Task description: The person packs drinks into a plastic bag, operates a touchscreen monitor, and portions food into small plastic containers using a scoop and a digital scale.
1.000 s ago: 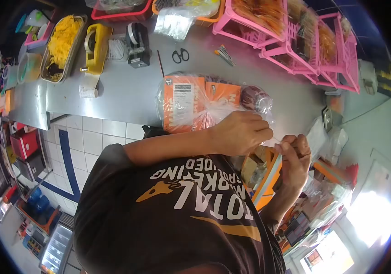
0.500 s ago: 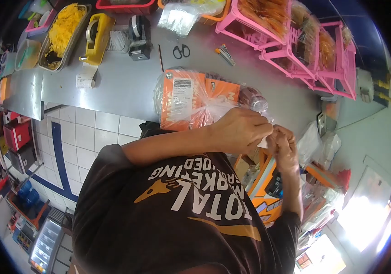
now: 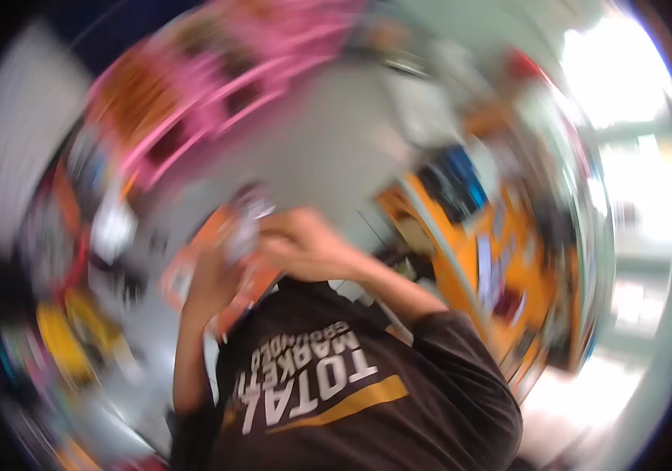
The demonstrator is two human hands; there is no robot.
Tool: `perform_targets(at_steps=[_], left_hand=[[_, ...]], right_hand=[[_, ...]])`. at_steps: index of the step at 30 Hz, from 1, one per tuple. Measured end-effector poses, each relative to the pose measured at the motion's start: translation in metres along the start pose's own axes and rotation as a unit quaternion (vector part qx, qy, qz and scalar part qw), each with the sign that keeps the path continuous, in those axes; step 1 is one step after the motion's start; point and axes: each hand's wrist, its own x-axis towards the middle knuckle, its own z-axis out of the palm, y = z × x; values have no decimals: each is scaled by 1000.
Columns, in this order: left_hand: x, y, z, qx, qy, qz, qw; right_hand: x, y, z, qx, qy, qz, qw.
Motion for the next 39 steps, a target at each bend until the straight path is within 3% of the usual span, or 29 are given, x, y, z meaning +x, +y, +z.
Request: perform_targets(at_steps=[1, 2, 4, 6, 7, 8, 10, 16, 18, 19, 20, 21, 22, 23, 24, 26, 27, 29, 31, 33, 35, 39], left_hand=[[-7, 15, -13, -122, 2, -12, 992], [-8, -17, -17, -192, 94, -92, 972], [0, 29, -52, -110, -60, -62, 990], [-7, 68, -53, -10, -64, 34, 997], [-6, 77, -54, -14, -68, 34, 997], [-3, 74, -55, -80, -43, 1, 996], [11, 92, -58, -152, -80, 37, 984], [15, 172, -35, -208, -61, 80, 973], [8, 182, -38, -267, -32, 102, 958], [-7, 179, -37, -239, 132, 96, 957], [-8, 177, -39, -239, 195, 95, 946], [-6, 214, 1, -300, 251, 62, 918], [10, 183, -58, -266, 121, 109, 950], [13, 194, -42, -283, 204, 125, 929], [8, 239, 29, -261, 374, 150, 877], [10, 236, -8, -339, 188, 172, 906], [11, 244, 0, -343, 179, 168, 907], [5, 262, 20, -366, 251, 187, 876], [2, 278, 48, -380, 268, 157, 872], [21, 290, 74, -369, 113, 147, 911], [28, 291, 101, -366, 138, 137, 910], [30, 295, 137, -355, 202, 130, 903]], right_hand=[[-1, 20, 4, 25, 37, -20, 999], [-8, 21, -1, 20, 84, -19, 996], [-50, 23, 5, 53, 153, -8, 987], [-93, 27, 23, -79, 278, 78, 954], [-116, 27, 20, 17, 272, 133, 953], [-133, 45, 24, 22, 322, 119, 939], [-166, 70, 24, 5, 351, 153, 924], [-230, 115, 5, 38, 362, 164, 917], [-248, 132, 0, 51, 360, 139, 921], [-275, 146, -9, 53, 378, 141, 913], [-298, 163, -19, 26, 421, 108, 900], [-323, 178, -34, -9, 467, 85, 880], [-352, 186, -57, -64, 531, 96, 839], [-379, 197, -83, -112, 580, 99, 801], [-408, 215, -111, -182, 630, 131, 744], [-463, 235, -178, -295, 708, 152, 623], [-486, 241, -207, -334, 742, 148, 562], [-533, 268, -264, -432, 725, 160, 512], [-557, 296, -305, -460, 706, 173, 510], [-570, 328, -338, -479, 686, 197, 510], [-574, 338, -360, -582, 649, 193, 450], [-566, 349, -382, -580, 624, 220, 474]])
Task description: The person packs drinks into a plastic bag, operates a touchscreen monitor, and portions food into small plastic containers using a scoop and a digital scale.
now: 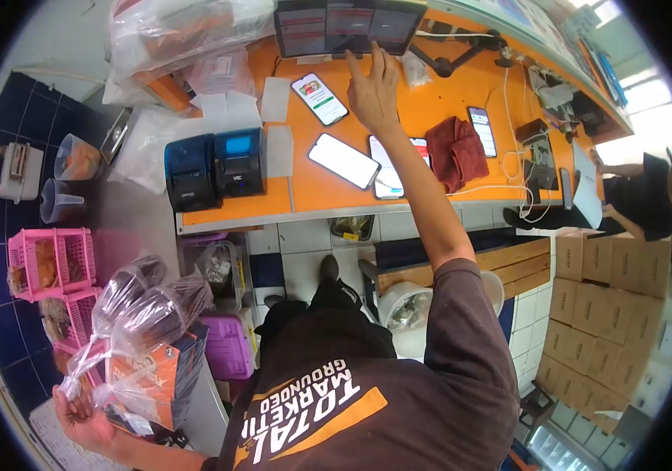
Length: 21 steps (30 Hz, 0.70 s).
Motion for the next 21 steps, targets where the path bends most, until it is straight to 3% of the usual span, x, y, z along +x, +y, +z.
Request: perform_targets(at_steps=[2, 4, 5, 7, 11, 14, 21], left_hand=[[3, 2, -13, 19, -106, -32, 994], [-17, 0, 14, 68, 5, -42, 997], [-18, 1, 10, 71, 11, -41, 997], [-20, 1, 6, 40, -76, -70, 994], [-27, -2, 10, 57, 6, -52, 997], [-28, 0, 0, 63, -79, -85, 991], [-8, -12, -42, 63, -44, -69, 995]], right_hand=[[5, -4, 8, -15, 22, -29, 999], [13, -5, 16, -17, 24, -38, 999], [19, -6, 20, -25, 32, -42, 998], [28, -5, 26, -11, 54, -48, 997], [37, -2, 29, -27, 103, -45, 993], [27, 2, 31, -53, 71, -31, 996], [1, 9, 40, -84, 12, -38, 996]])
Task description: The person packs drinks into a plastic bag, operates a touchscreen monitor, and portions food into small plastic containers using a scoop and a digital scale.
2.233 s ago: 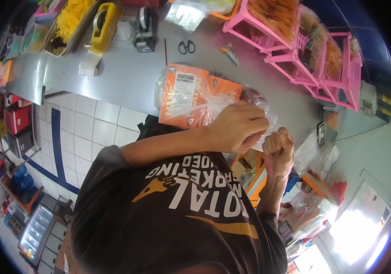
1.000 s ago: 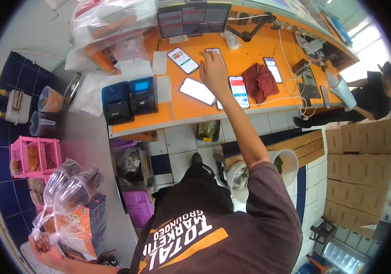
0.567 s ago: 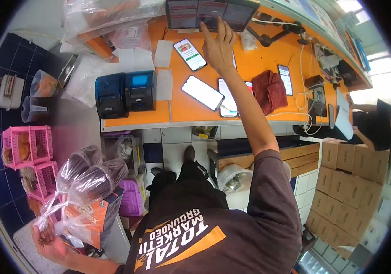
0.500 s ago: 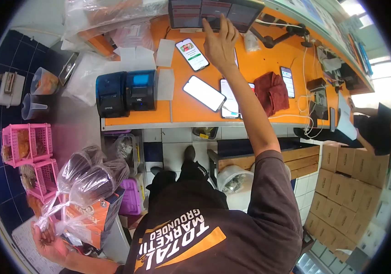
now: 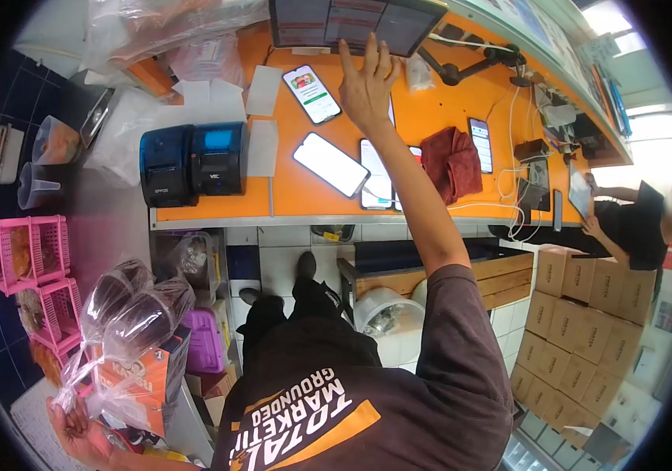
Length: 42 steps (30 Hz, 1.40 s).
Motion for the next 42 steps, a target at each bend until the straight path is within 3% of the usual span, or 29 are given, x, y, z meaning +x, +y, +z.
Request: perform_targets(at_steps=[2, 3, 5, 7, 8, 9, 11, 13, 20, 23, 29, 32, 34, 41, 42], left_hand=[[-1, -1, 6, 7, -5, -2, 1000], [-7, -3, 35, 22, 101, 9, 995], [-9, -5, 33, 38, 205, 20, 978], [-1, -2, 0, 45, -6, -7, 999], [-3, -4, 0, 45, -6, -7, 999], [-13, -6, 35, 45, 98, 6, 994], [-16, -5, 36, 46, 202, 17, 978], [-6, -1, -2, 32, -16, -23, 999], [-23, -10, 19, 15, 33, 24, 999], [-25, -7, 13, 18, -9, -8, 1000], [-44, -6, 49, 47, 144, 12, 988], [-47, -7, 41, 58, 132, 17, 989], [-46, -5, 29, 47, 32, -1, 998], [-50, -6, 31, 52, 83, 6, 995], [-50, -7, 35, 64, 130, 9, 989]], right_hand=[[-5, 2, 3, -4, -21, -3, 1000], [-8, 3, 3, -6, -40, -6, 999], [-11, 5, 4, 3, -35, -10, 999], [-11, 5, 2, 12, -31, -13, 999], [-10, 5, -1, 14, -35, -10, 999], [-7, 5, -4, 15, -38, -8, 999], [-5, 7, -4, 13, -20, -13, 1000], [1, 8, -6, 11, -1, -16, 1000], [10, 9, -6, 48, 20, -5, 999], [8, 8, -6, 36, 18, -11, 999], [9, 5, -9, 28, 16, -17, 999], [10, 8, -5, 40, 19, -20, 999], [12, 10, -4, 51, 22, -23, 998], [22, 16, -14, 29, -5, -8, 1000], [22, 16, -14, 24, 0, -13, 1000]])
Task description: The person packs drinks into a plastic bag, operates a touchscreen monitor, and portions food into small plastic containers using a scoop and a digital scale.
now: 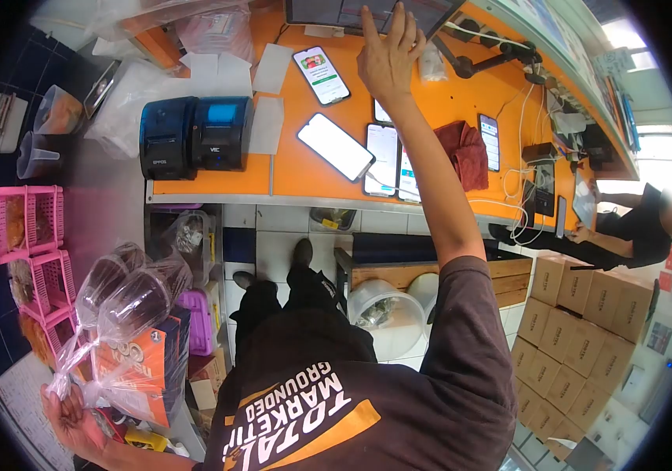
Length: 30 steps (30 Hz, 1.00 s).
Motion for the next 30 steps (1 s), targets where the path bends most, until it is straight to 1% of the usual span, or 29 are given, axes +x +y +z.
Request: perform_targets(at_steps=[2, 3, 4, 5, 6, 8, 9, 10, 11, 13, 15, 17, 19, 20, 21, 22, 23, 25, 26, 27, 28, 29, 30], left_hand=[[2, 1, -6, 12, 47, 0, 999], [4, 5, -12, -11, -54, -21, 998], [6, 4, -17, -22, -106, -32, 994], [8, 3, -22, -32, -156, -44, 986], [-3, 3, 0, -5, -40, -23, 999], [5, 1, -9, 24, 75, -1, 997], [31, -1, -52, 8, -35, -22, 999], [45, -3, -75, -9, -143, -43, 989], [42, -4, -69, -8, -145, -45, 988], [32, -3, -47, -4, -32, -38, 999], [32, -1, -46, -5, -26, -44, 999], [32, 0, -46, -7, -19, -50, 999], [33, 0, -49, 3, -52, -54, 997], [36, -1, -52, 4, -53, -54, 997], [39, -2, -56, 7, -75, -50, 996], [42, -2, -59, 10, -97, -45, 994], [45, -1, -62, 10, -98, -45, 994], [48, 2, -62, -24, -244, -91, 965], [49, 1, -61, -23, -245, -91, 965], [47, -2, -57, -8, -190, -75, 979], [45, -3, -52, 7, -133, -59, 989], [43, -4, -48, 7, -134, -59, 989], [31, -5, -28, 9, -73, -44, 996]], right_hand=[[0, 1, -1, -25, 13, -7, 1000], [-1, 0, -3, -50, 25, -13, 998], [0, 0, -5, -51, 24, -13, 998], [1, 0, -5, 2, 2, 0, 1000], [1, -1, -6, 55, -21, 13, 998], [1, -2, -7, 59, -18, 12, 998], [-1, -2, -7, 64, -11, 9, 998], [-3, -2, -3, 62, -14, 11, 998], [-6, -2, 3, 55, -7, 6, 998], [-10, -3, 3, 48, -3, 3, 999], [-11, -2, 1, 49, -36, 5, 998], [-12, -3, 4, 35, -48, 12, 998], [-11, 0, 6, 21, -57, 19, 998], [-11, 1, 6, 25, -45, 10, 999], [-10, 1, 3, 30, -34, 2, 999], [-7, 2, 0, 29, -34, 3, 999], [-6, 4, -4, 38, -35, 6, 999], [-1, 6, -9, 46, -36, 11, 998], [1, 9, -11, 45, -15, 9, 999], [4, 10, -15, 43, 6, 7, 999], [7, 13, -20, 42, 6, 7, 999], [9, 17, -27, 48, 10, 4, 999], [10, 21, -32, 55, 14, -1, 998]])
